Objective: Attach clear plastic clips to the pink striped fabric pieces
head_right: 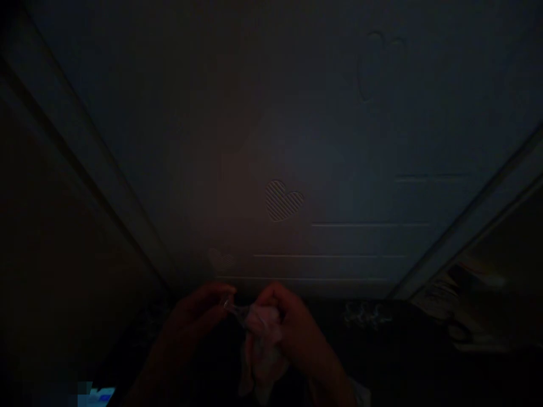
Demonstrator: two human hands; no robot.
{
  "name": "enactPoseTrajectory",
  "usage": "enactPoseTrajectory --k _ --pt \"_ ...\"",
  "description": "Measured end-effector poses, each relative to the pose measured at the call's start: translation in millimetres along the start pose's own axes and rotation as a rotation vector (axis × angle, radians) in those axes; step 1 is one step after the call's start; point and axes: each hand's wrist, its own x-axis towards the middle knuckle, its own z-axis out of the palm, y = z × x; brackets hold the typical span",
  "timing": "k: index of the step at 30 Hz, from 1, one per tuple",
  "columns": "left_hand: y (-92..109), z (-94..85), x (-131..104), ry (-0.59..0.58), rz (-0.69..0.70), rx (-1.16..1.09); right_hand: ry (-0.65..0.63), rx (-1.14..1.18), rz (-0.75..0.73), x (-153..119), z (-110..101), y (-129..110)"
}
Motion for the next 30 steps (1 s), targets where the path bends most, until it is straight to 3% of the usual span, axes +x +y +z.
enactPoseTrajectory --k 10,14,30 --pt "-1.7 -2.9 1.2 0.045 0.067 0.019 0.003 0.006 -0.021 -1.5 8.0 6.8" --pt "-1.0 -4.3 -1.0 0.049 0.103 0.025 0.06 0.013 -0.019 -0.6 12.0 5.9" --pt "-1.2 -10.4 -10.2 -0.037 0.15 0.147 0.011 0.162 0.06 7.0 8.2 9.7"
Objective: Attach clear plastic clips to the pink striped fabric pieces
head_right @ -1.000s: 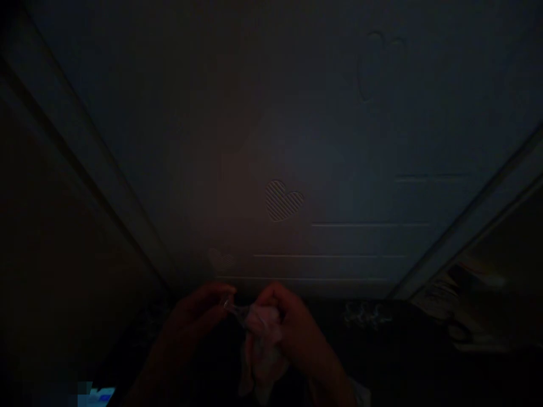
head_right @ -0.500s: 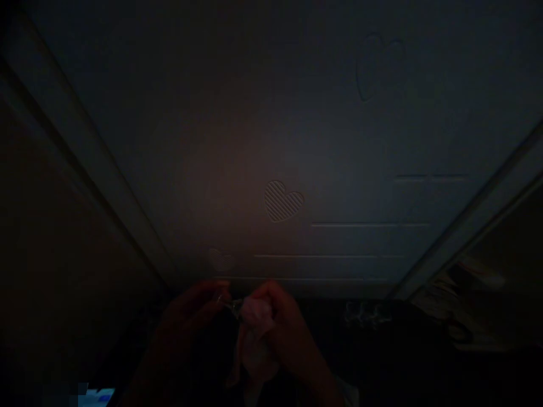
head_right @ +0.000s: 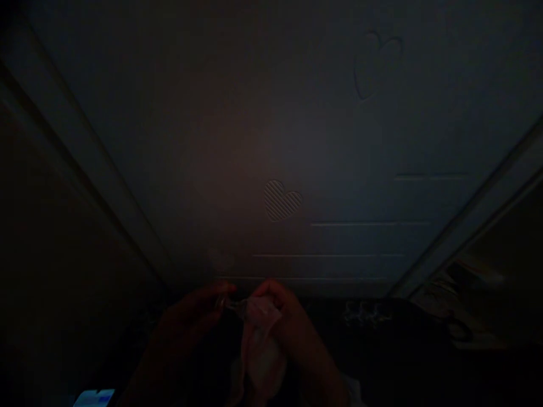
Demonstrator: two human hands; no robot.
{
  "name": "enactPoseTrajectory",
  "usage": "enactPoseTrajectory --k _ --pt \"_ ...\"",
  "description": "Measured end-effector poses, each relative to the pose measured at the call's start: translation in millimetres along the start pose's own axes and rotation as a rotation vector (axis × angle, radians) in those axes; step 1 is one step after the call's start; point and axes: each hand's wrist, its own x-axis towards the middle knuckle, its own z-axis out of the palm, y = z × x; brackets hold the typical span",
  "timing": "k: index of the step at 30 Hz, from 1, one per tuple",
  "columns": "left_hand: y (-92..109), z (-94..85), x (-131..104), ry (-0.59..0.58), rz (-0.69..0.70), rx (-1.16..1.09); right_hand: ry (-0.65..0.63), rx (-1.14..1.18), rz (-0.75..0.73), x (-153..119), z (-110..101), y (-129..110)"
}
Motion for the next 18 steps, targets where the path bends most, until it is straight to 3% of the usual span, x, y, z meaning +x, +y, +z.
enactPoseTrajectory --k 9,14,18 --pt "-1.5 1.6 -0.5 0.031 0.029 -0.057 -0.033 -0.057 -0.078 -3.3 0.1 0.0" --pt "-7.4 1.4 5.8 0.172 0.021 0.023 -0.034 -0.127 -0.121 -4.9 -1.2 -1.3" --pt "-5.6 1.7 9.6 0.173 -0.023 0.146 -0.054 -0.153 -0.126 -5.6 -0.9 -3.7"
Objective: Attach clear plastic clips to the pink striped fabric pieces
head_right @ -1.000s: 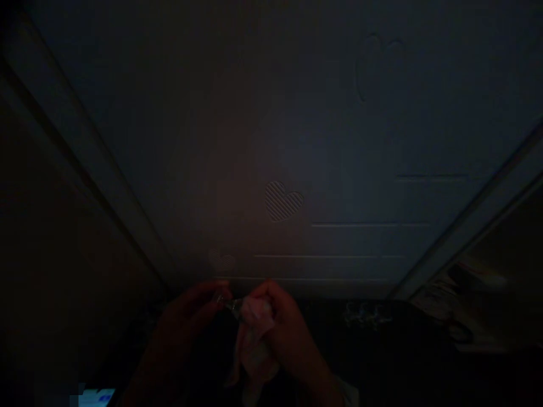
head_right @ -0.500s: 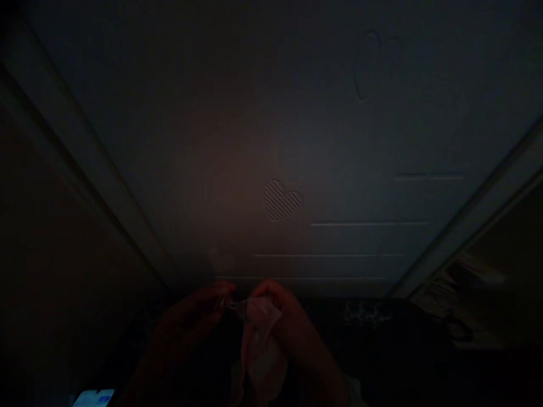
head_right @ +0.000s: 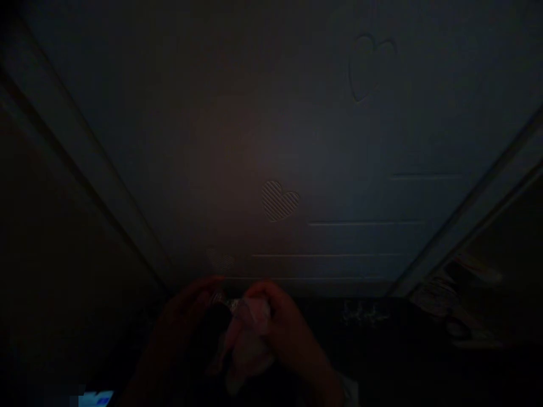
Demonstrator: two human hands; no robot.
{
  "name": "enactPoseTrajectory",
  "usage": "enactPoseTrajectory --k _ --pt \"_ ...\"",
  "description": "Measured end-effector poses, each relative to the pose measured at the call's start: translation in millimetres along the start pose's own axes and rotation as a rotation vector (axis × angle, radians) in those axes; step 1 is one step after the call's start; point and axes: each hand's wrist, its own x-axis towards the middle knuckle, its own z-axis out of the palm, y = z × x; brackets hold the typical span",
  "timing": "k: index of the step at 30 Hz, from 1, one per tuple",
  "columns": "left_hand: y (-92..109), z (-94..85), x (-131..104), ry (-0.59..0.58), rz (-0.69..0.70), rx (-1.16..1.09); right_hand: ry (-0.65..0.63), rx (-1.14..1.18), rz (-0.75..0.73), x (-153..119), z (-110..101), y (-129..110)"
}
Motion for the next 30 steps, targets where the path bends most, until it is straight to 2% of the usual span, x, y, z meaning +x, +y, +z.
enactPoseTrajectory --k 7,13,17,21,30 --pt "6.2 5.1 -2.4 0.006 -0.037 0.067 -0.069 0.029 -0.011 -0.5 0.0 3.4" --pt "2.1 8.0 -4.0 -0.011 0.016 0.092 -0.058 0.103 -0.045 -1.5 -0.9 -0.5" --pt "3.5 7.4 -3.2 -0.038 0.046 0.097 -0.017 0.104 -0.015 1.0 -2.4 1.6" --pt "5.0 2.6 -2.5 -0.064 0.103 0.125 -0.053 0.063 0.008 1.5 -4.7 6.4" --pt "3.0 -2.3 -2.9 -0.084 0.034 0.154 -0.077 0.005 -0.008 -0.9 -2.7 0.5"
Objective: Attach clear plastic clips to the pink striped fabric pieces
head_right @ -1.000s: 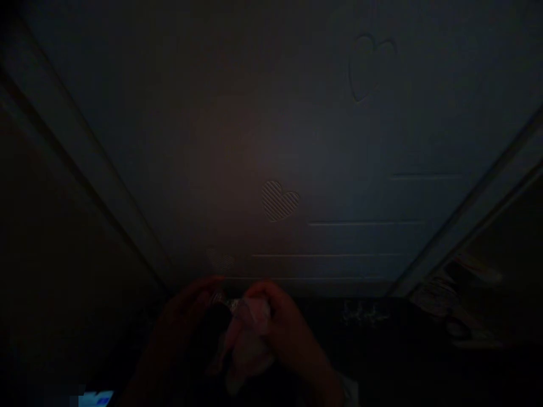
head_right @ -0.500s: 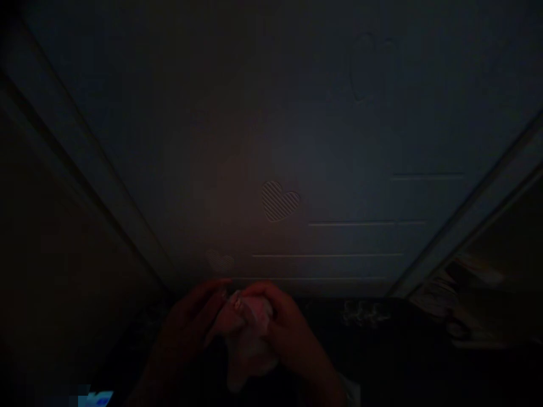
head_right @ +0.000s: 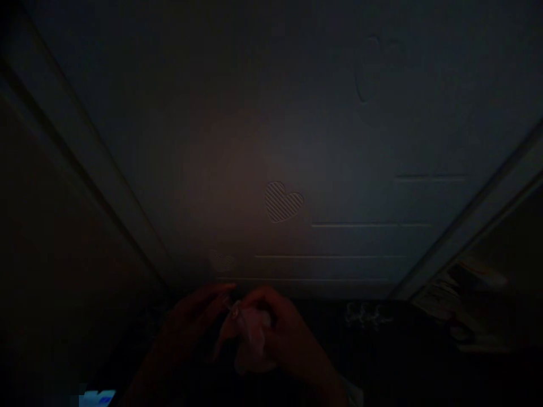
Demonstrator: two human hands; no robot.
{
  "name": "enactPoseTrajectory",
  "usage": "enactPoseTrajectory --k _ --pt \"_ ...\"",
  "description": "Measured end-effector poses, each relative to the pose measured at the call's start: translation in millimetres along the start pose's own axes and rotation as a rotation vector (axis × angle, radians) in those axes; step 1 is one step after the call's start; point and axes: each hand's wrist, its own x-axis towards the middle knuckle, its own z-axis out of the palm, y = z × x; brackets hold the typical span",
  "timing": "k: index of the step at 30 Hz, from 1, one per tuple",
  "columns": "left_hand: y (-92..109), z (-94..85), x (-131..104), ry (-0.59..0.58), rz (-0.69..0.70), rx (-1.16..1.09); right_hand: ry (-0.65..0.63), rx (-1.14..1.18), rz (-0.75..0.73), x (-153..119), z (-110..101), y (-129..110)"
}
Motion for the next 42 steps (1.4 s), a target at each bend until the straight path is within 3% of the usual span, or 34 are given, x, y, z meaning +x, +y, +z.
enactPoseTrajectory --k 14,21,27,36,42 --pt "0.8 1.2 2.9 0.027 0.026 -0.037 -0.012 -0.014 -0.01 -0.2 1.7 7.4" --pt "-4.7 4.4 2.8 0.053 0.044 -0.083 0.131 0.018 -0.033 3.0 4.0 15.0" --pt "-6.2 5.8 3.1 0.059 0.077 -0.042 0.252 -0.021 0.018 7.7 5.8 8.0" --pt "-5.5 8.2 1.6 0.026 0.097 -0.093 0.289 0.025 0.02 9.1 -0.3 8.6" --pt "-6.9 12.0 2.4 0.033 0.092 -0.135 0.29 0.215 0.074 9.9 -1.8 -1.2"
